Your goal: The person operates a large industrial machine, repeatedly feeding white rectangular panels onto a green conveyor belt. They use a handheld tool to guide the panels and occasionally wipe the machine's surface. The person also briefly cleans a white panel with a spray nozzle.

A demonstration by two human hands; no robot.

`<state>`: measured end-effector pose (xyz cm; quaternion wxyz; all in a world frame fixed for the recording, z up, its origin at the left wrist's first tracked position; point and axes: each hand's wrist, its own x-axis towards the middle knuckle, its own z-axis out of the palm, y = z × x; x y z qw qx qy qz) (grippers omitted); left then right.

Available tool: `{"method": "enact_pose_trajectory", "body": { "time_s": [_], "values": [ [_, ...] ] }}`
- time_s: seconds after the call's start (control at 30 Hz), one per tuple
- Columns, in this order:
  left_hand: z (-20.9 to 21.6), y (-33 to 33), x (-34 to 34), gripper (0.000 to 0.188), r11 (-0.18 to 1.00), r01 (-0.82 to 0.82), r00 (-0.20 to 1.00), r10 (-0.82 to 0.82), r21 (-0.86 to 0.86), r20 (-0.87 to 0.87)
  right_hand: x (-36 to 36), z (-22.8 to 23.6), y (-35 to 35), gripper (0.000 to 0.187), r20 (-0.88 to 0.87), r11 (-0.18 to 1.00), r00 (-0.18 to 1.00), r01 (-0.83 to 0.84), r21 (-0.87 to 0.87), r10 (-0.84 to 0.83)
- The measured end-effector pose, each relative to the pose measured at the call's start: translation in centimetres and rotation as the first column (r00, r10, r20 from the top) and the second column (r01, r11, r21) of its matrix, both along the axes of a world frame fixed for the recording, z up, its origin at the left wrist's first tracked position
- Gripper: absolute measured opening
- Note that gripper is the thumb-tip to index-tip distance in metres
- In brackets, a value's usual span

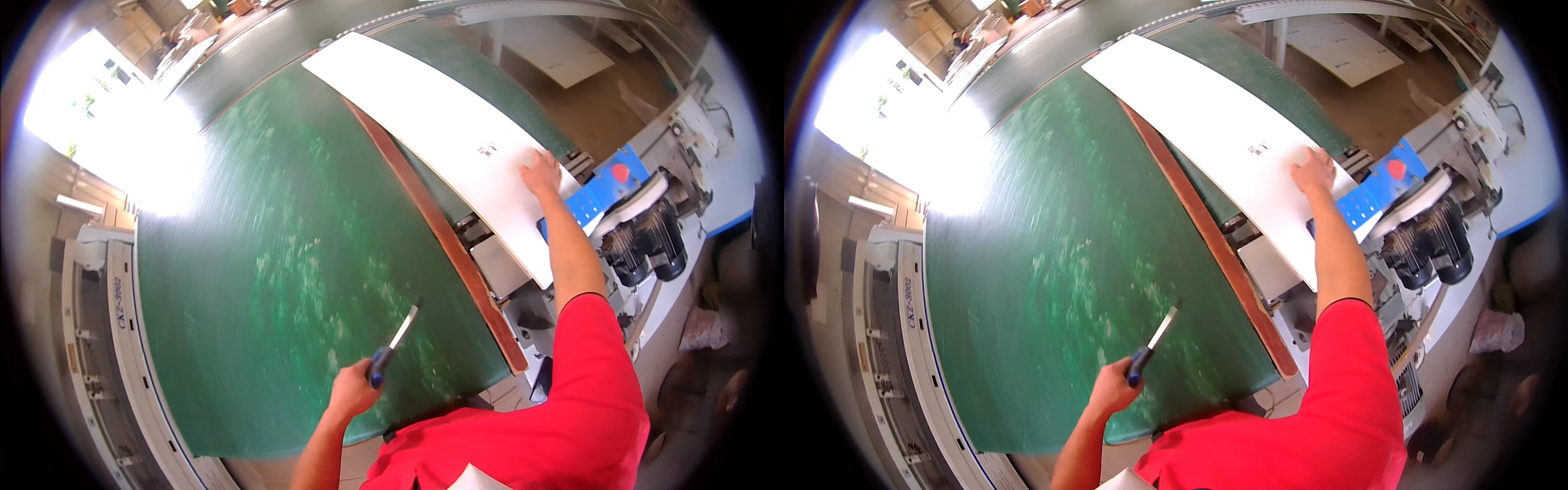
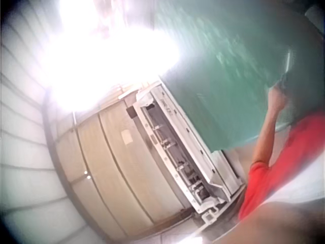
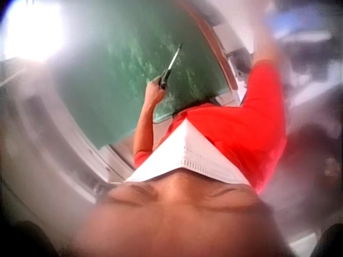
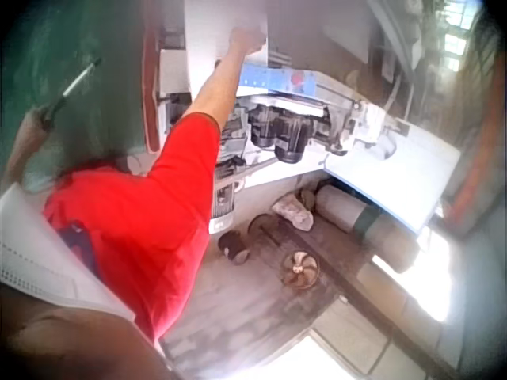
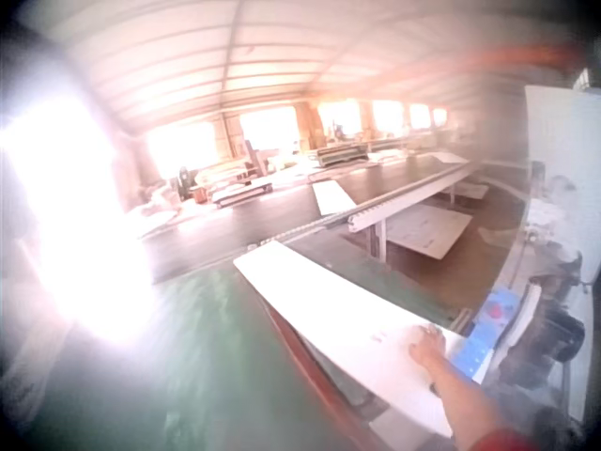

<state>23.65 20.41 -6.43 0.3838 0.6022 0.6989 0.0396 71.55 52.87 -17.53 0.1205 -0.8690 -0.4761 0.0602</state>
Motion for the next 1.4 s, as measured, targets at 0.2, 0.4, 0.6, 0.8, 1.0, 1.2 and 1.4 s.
{"method": "enact_pose_trajectory", "body": {
  "time_s": [0.2, 0.4, 0.6, 0.8, 1.0, 1.2, 1.4],
  "values": [
    [-2.5, -2.4, 1.0, 0.036, 0.995, -0.080, 0.995, 0.077, 0.055, 0.070, -1.1, 1.4, 1.4, 0.067, -0.019, 0.994, 0.994, -0.111, 0.008, 0.112],
    [-2.5, -2.6, 1.8, 0.030, 0.996, -0.028, 1.000, 0.029, -0.089, 0.007, -5.5, -2.1, 0.1, 0.059, 0.088, 0.935, 0.972, -0.235, 0.264, 0.220],
    [-1.9, -4.0, 1.0, 0.032, 0.998, -0.047, 0.998, 0.050, -0.049, 0.047, -15.5, -2.9, -4.3, 0.052, 0.102, 0.850, 0.931, -0.363, 0.381, 0.351],
    [-2.6, -6.6, -1.4, 0.028, 0.990, -0.142, 0.980, 0.138, 0.023, 0.142, -26.6, -2.8, -10.8, 0.049, -0.017, 0.818, 0.885, -0.423, 0.390, 0.466],
    [-1.2, -9.5, -6.0, 0.029, 0.975, -0.219, 0.970, 0.213, 0.041, 0.120, -38.1, -2.7, -15.2, 0.048, -0.106, 0.820, 0.870, -0.404, 0.406, 0.481],
    [-1.5, -15.7, -11.6, 0.033, 0.905, -0.414, 0.895, 0.384, 0.098, 0.227, -47.9, -2.8, -19.0, 0.054, -0.299, 0.831, 0.799, -0.396, 0.390, 0.522],
    [-1.8, -20.2, -16.8, 0.031, 0.866, -0.487, 0.859, 0.452, 0.113, 0.240, -56.2, -2.5, -30.9, 0.055, -0.391, 0.768, 0.669, -0.475, 0.430, 0.633]
  ]
}}
